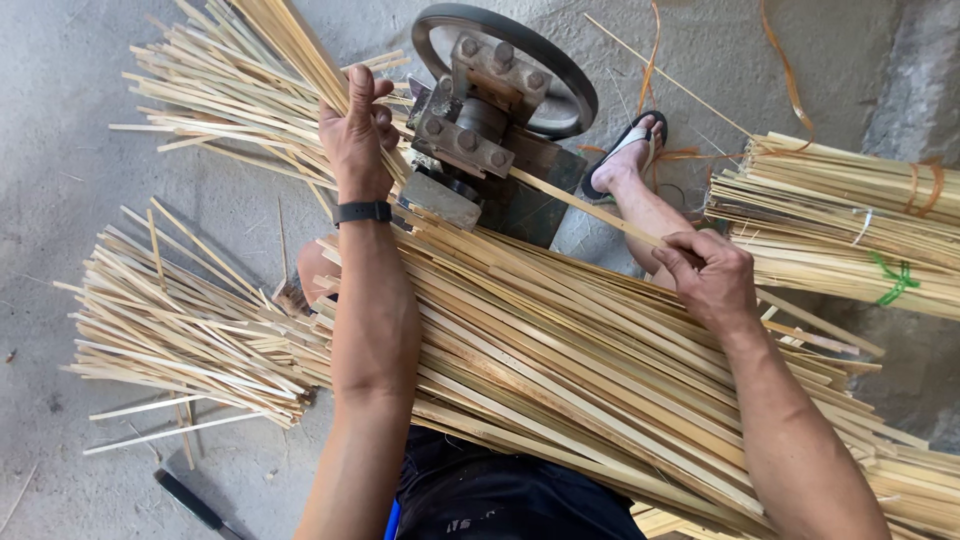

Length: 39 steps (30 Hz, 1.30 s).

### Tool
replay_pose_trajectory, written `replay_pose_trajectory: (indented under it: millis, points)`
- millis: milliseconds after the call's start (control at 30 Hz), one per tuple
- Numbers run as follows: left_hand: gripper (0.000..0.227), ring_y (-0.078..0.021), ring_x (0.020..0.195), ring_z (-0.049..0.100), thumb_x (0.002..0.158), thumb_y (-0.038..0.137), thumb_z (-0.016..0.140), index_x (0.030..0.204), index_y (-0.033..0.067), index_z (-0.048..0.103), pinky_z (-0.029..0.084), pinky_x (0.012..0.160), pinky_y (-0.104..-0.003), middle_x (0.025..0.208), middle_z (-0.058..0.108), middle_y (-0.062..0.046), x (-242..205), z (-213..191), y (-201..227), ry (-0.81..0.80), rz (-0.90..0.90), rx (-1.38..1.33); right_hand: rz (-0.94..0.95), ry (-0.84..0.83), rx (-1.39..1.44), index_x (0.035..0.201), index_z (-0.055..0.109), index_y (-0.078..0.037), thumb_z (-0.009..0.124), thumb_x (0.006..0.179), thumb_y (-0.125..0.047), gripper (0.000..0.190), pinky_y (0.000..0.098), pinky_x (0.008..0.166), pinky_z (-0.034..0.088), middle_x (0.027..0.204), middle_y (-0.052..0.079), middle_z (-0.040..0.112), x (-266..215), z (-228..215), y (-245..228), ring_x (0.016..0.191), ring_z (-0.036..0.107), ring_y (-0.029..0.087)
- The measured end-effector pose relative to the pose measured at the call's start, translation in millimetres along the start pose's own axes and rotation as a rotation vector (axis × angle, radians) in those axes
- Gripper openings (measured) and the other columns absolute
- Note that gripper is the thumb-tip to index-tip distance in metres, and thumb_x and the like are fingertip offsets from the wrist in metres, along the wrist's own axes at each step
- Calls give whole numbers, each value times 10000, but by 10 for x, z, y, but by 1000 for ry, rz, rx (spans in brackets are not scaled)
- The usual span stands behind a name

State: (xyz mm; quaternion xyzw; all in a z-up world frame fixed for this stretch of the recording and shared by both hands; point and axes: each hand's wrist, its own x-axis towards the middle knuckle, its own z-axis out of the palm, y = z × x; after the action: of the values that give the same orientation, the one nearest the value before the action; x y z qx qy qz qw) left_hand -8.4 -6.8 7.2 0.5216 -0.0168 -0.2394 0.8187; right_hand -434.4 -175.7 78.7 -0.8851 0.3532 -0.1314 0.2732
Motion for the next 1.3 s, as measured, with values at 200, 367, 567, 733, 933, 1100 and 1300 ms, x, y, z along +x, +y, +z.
replay_pose_trajectory:
  millis: [200, 367, 567, 733, 933, 1100, 1300]
  points:
    - [603, -85, 602, 593, 812, 485, 855, 1130, 69, 557, 472, 429, -212, 935, 741, -126, 26, 6, -21, 11, 13, 16, 69, 1, -17, 1063, 788, -53, 823, 905, -135, 182, 325, 737, 556, 949, 107, 757, -55, -237, 68, 805, 709, 189]
    - [609, -75, 604, 579, 820, 476, 863, 1149, 67, 555, 470, 441, -205, 953, 754, -121, -5, 18, -21, -1, 12, 29, -204, -35, 25, 1156, 760, -34, 824, 871, -152, 315, 355, 879, 582, 1108, 136, 758, 205, 126, -409, 998, 719, 240]
    - [492, -77, 613, 586, 889, 430, 830, 1087, 58, 578, 497, 462, -221, 921, 771, -113, -7, -30, -16, 22, 5, 69, -161, -266, -139, 1029, 787, -85, 856, 792, -293, 324, 382, 849, 556, 1006, 109, 771, 239, -75, -859, 926, 710, 245]
    - [359, -74, 582, 556, 938, 377, 758, 1068, 86, 594, 448, 442, -208, 861, 733, -86, 16, 12, -9, -42, -3, -24, 14, -536, 104, 1004, 771, -38, 819, 802, -239, 289, 345, 797, 576, 963, 100, 770, 19, -77, -773, 874, 726, 196]
    - [349, -95, 606, 570, 993, 365, 727, 1019, 53, 574, 459, 451, -244, 858, 717, -69, 52, -56, -65, -50, -22, -66, 267, -370, 134, 1003, 831, -106, 828, 825, -198, 200, 283, 732, 585, 893, 54, 809, -72, -201, -479, 780, 723, 135]
    - [359, -114, 586, 572, 998, 392, 706, 1001, 70, 548, 450, 442, -245, 790, 674, -66, 121, -192, -61, 11, 29, -100, 100, -57, 229, 1070, 805, -104, 813, 913, -137, 161, 265, 706, 552, 935, 39, 777, 6, -113, -178, 789, 703, 122]
    - [392, -138, 601, 612, 942, 402, 730, 1013, 96, 495, 537, 480, -287, 712, 560, -16, 146, -209, -59, 97, 15, -303, 86, 22, 17, 1042, 811, -102, 856, 886, -152, 170, 294, 707, 596, 942, 79, 757, 225, 232, -231, 828, 703, 161]
